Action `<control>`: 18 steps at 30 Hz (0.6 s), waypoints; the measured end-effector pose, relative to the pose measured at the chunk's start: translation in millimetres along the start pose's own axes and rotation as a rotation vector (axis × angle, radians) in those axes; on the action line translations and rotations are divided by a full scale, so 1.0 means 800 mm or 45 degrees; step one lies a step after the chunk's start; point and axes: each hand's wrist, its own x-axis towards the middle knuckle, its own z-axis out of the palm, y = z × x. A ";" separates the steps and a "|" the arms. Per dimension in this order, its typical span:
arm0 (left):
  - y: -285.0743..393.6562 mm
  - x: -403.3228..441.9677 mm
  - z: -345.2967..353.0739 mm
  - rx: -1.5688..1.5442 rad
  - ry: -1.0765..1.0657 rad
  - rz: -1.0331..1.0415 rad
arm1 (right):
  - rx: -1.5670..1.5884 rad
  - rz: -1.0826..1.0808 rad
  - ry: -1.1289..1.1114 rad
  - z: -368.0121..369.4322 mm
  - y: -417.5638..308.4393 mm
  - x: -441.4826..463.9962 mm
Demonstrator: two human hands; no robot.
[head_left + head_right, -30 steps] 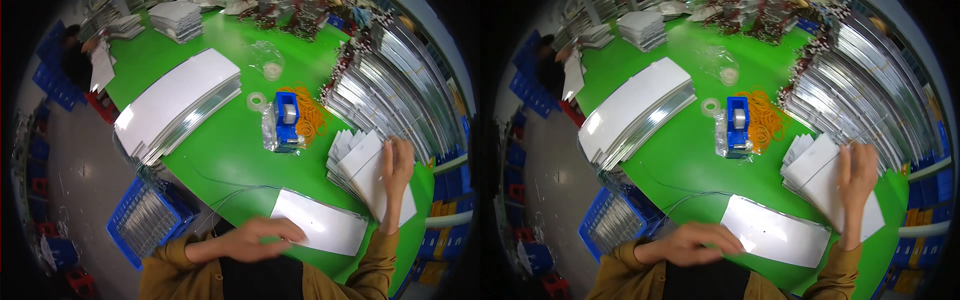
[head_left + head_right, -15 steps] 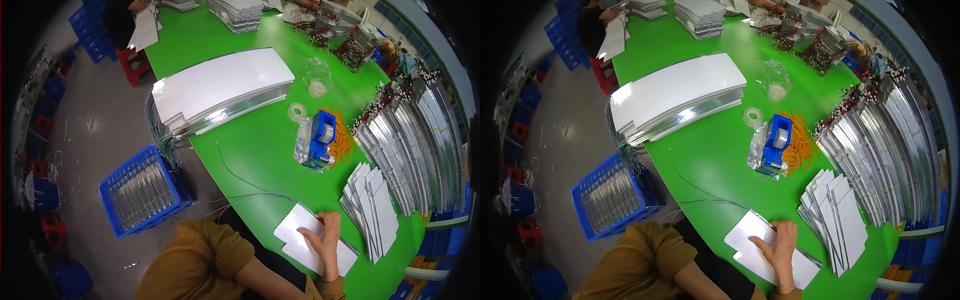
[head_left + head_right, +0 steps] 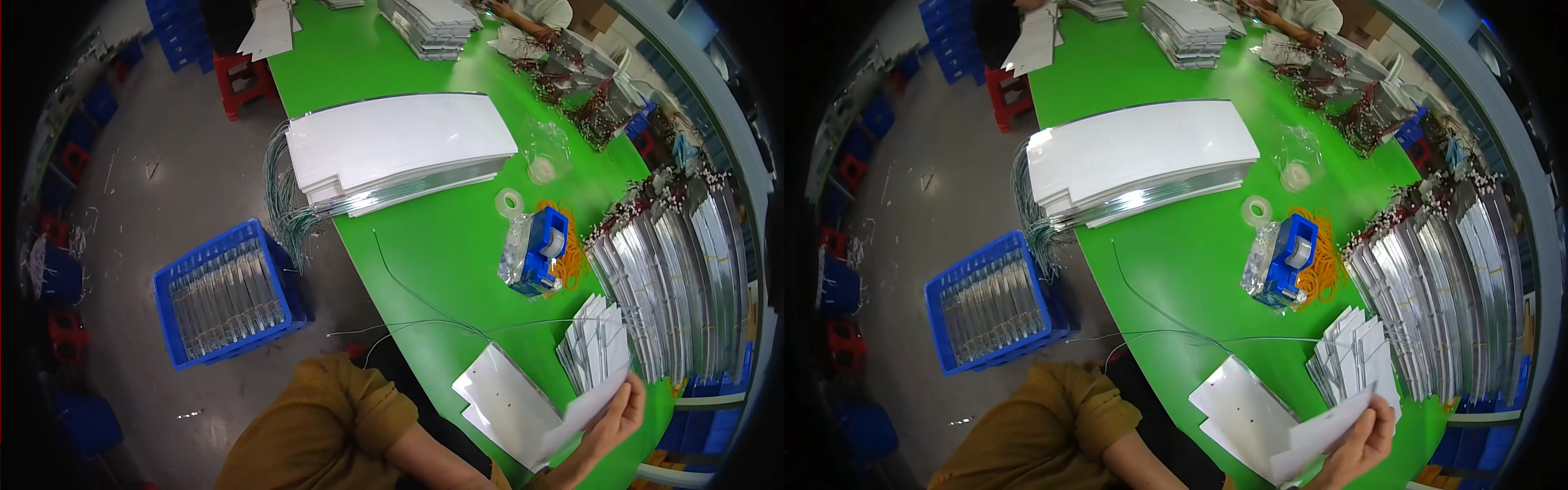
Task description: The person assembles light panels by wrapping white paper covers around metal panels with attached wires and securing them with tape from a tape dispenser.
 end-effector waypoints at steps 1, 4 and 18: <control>-0.015 -0.008 -0.019 0.188 -0.145 0.088 | -0.077 -0.092 -0.120 -0.002 0.003 -0.006; -0.023 -0.017 -0.038 0.544 -0.451 0.275 | -0.253 -0.259 -0.395 0.000 0.012 -0.020; 0.089 -0.137 0.012 1.605 2.052 -0.452 | -0.352 -0.086 -0.828 0.042 0.023 -0.077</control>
